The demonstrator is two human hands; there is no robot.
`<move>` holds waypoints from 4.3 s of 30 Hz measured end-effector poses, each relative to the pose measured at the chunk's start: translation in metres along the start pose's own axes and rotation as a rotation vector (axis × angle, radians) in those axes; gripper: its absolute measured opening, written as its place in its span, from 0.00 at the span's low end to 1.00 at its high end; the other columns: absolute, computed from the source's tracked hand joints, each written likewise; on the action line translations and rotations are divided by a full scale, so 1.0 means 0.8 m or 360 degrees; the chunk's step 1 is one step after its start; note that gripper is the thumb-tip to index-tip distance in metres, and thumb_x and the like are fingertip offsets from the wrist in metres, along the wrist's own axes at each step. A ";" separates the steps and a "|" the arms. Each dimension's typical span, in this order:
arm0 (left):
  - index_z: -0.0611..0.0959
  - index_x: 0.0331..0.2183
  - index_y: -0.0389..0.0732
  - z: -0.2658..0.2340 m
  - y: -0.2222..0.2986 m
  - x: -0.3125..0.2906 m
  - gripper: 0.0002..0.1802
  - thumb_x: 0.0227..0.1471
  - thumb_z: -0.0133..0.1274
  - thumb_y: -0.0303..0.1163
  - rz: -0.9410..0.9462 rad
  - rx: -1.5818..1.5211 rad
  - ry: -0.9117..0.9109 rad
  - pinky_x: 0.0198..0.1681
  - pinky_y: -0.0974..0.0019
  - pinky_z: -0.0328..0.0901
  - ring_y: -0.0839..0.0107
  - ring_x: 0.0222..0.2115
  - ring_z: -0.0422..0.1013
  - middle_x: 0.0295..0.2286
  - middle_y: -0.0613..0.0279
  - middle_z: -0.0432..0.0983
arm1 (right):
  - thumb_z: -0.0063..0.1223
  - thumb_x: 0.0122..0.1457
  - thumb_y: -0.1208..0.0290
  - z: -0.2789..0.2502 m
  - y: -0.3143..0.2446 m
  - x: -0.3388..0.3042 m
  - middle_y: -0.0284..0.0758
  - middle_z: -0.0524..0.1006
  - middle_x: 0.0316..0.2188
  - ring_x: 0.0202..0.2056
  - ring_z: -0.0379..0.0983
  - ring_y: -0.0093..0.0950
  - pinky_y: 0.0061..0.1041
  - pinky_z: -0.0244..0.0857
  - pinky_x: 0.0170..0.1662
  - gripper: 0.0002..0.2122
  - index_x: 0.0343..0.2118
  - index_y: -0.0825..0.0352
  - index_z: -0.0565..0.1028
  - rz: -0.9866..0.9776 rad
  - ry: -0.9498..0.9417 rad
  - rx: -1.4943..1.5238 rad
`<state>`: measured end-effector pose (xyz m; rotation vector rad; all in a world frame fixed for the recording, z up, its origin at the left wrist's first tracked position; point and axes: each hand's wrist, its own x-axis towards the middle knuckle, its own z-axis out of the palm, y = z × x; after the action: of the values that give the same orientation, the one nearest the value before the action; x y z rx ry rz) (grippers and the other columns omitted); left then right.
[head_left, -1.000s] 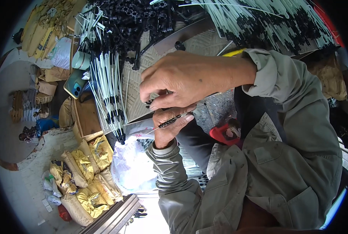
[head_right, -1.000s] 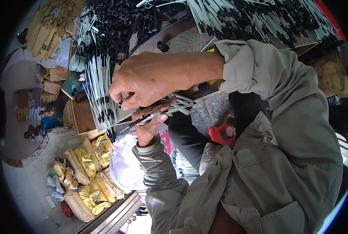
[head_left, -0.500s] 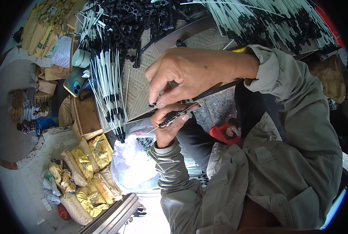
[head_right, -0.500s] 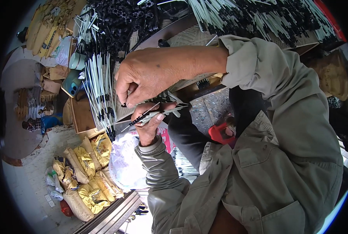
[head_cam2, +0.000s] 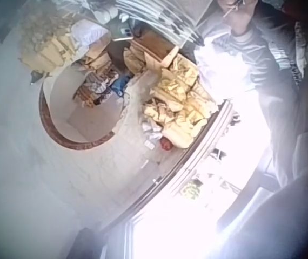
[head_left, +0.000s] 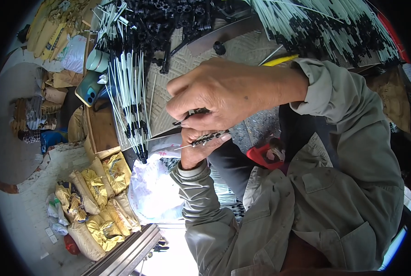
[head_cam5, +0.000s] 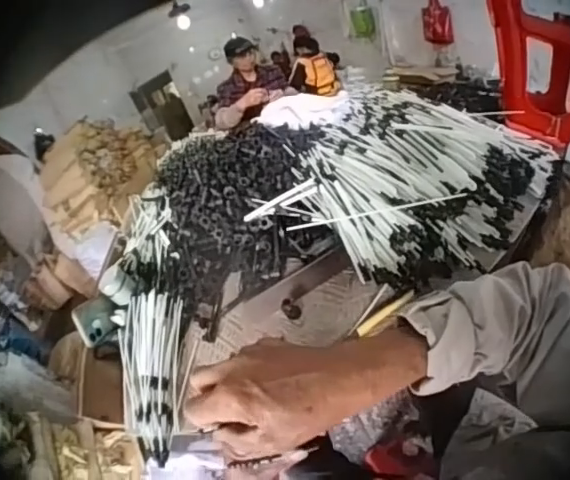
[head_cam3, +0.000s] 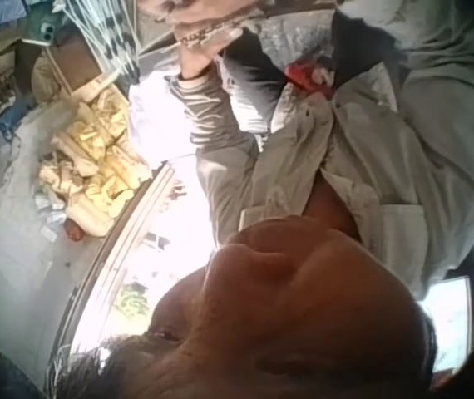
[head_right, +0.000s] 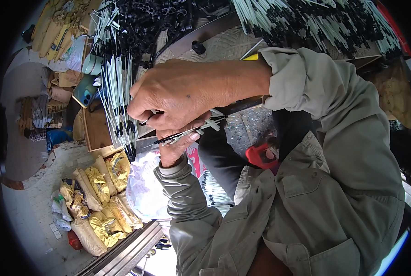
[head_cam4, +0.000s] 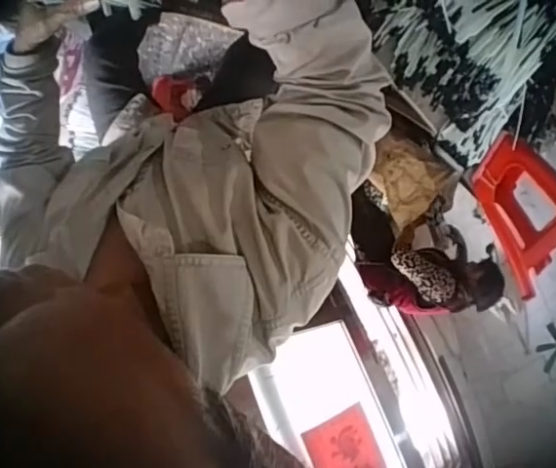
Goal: Assembling small plastic and metal components onto a central frame using pliers.
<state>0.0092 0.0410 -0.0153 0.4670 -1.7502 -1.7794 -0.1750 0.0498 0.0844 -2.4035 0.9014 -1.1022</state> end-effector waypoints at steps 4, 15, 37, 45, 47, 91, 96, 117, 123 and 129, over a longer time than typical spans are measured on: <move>0.80 0.25 0.33 0.002 -0.003 -0.001 0.09 0.34 0.61 0.16 -0.0004 -0.0048 0.0049 0.32 0.74 0.65 0.78 0.26 0.70 0.24 0.64 0.77 | 0.53 0.43 0.77 0.006 0.004 -0.003 0.31 0.64 0.18 0.16 0.65 0.28 0.28 0.54 0.18 0.06 0.20 0.65 0.66 -0.0088 0.0094 0.0009; 0.80 0.25 0.31 0.013 0.005 0.001 0.09 0.34 0.59 0.15 0.0042 -0.0208 -0.0002 0.34 0.70 0.66 0.71 0.27 0.72 0.23 0.56 0.76 | 0.57 0.43 0.74 0.008 0.007 -0.009 0.29 0.65 0.18 0.17 0.66 0.28 0.27 0.56 0.18 0.07 0.17 0.64 0.69 -0.0169 0.0140 0.0110; 0.74 0.33 0.33 -0.002 -0.038 -0.027 0.25 0.26 0.65 0.15 -0.0261 -0.0127 0.0215 0.37 0.71 0.66 0.73 0.32 0.70 0.30 0.62 0.73 | 0.52 0.41 0.77 -0.005 -0.008 -0.006 0.30 0.63 0.16 0.17 0.66 0.27 0.26 0.56 0.17 0.06 0.15 0.66 0.66 -0.0127 -0.0212 -0.0243; 0.74 0.39 0.28 0.020 0.005 0.004 0.22 0.36 0.56 0.15 -0.0129 -0.0249 -0.0146 0.41 0.64 0.67 0.62 0.37 0.71 0.34 0.46 0.74 | 0.51 0.44 0.77 0.001 0.005 -0.012 0.30 0.67 0.18 0.20 0.69 0.27 0.25 0.59 0.20 0.03 0.19 0.67 0.69 -0.0141 0.0007 0.0183; 0.74 0.39 0.27 0.019 0.006 0.006 0.22 0.36 0.56 0.15 -0.0084 -0.0248 -0.0166 0.42 0.63 0.66 0.61 0.38 0.71 0.34 0.46 0.74 | 0.52 0.46 0.76 -0.001 0.006 -0.009 0.30 0.69 0.20 0.21 0.69 0.27 0.25 0.60 0.22 0.03 0.20 0.66 0.70 -0.0055 -0.0069 0.0163; 0.57 0.51 0.38 0.026 -0.019 -0.012 0.37 0.42 0.57 0.34 -0.0144 0.1045 0.0728 0.39 0.63 0.62 0.61 0.39 0.67 0.41 0.52 0.67 | 0.54 0.44 0.74 0.006 -0.011 -0.036 0.28 0.61 0.20 0.14 0.63 0.21 0.23 0.58 0.15 0.07 0.19 0.65 0.66 -0.0155 0.0272 -0.0454; 0.60 0.48 0.39 0.015 -0.034 -0.024 0.31 0.44 0.56 0.30 -0.0061 0.0384 0.0765 0.39 0.68 0.61 0.70 0.39 0.64 0.41 0.56 0.65 | 0.53 0.44 0.74 0.016 -0.008 -0.035 0.29 0.61 0.20 0.15 0.64 0.23 0.23 0.58 0.14 0.06 0.19 0.64 0.66 -0.0195 0.0365 -0.0425; 0.69 0.46 0.37 -0.009 -0.118 -0.057 0.23 0.48 0.48 0.36 0.0054 0.1374 0.0869 0.42 0.63 0.62 0.63 0.41 0.66 0.43 0.54 0.67 | 0.53 0.27 0.71 0.011 -0.011 -0.033 0.36 0.70 0.12 0.18 0.71 0.34 0.34 0.60 0.19 0.06 0.11 0.65 0.70 0.0022 0.0422 -0.0338; 0.74 0.41 0.35 0.017 -0.039 -0.014 0.21 0.41 0.55 0.21 0.0573 0.1483 0.0963 0.40 0.64 0.63 0.59 0.38 0.68 0.40 0.50 0.69 | 0.55 0.44 0.69 -0.019 -0.024 -0.030 0.29 0.60 0.16 0.14 0.60 0.23 0.27 0.56 0.15 0.13 0.13 0.67 0.63 -0.0099 0.0009 -0.0422; 0.66 0.47 0.29 0.017 -0.023 -0.001 0.26 0.52 0.39 0.39 0.0233 0.0363 0.0309 0.46 0.64 0.59 0.61 0.42 0.65 0.43 0.50 0.67 | 0.54 0.47 0.74 -0.030 -0.011 -0.032 0.32 0.62 0.18 0.16 0.61 0.25 0.29 0.57 0.20 0.08 0.23 0.70 0.65 0.0052 -0.0149 -0.0246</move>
<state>-0.0022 0.0515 -0.0328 0.5699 -1.8070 -1.3924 -0.2025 0.0726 0.0907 -2.5308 1.0243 -0.9308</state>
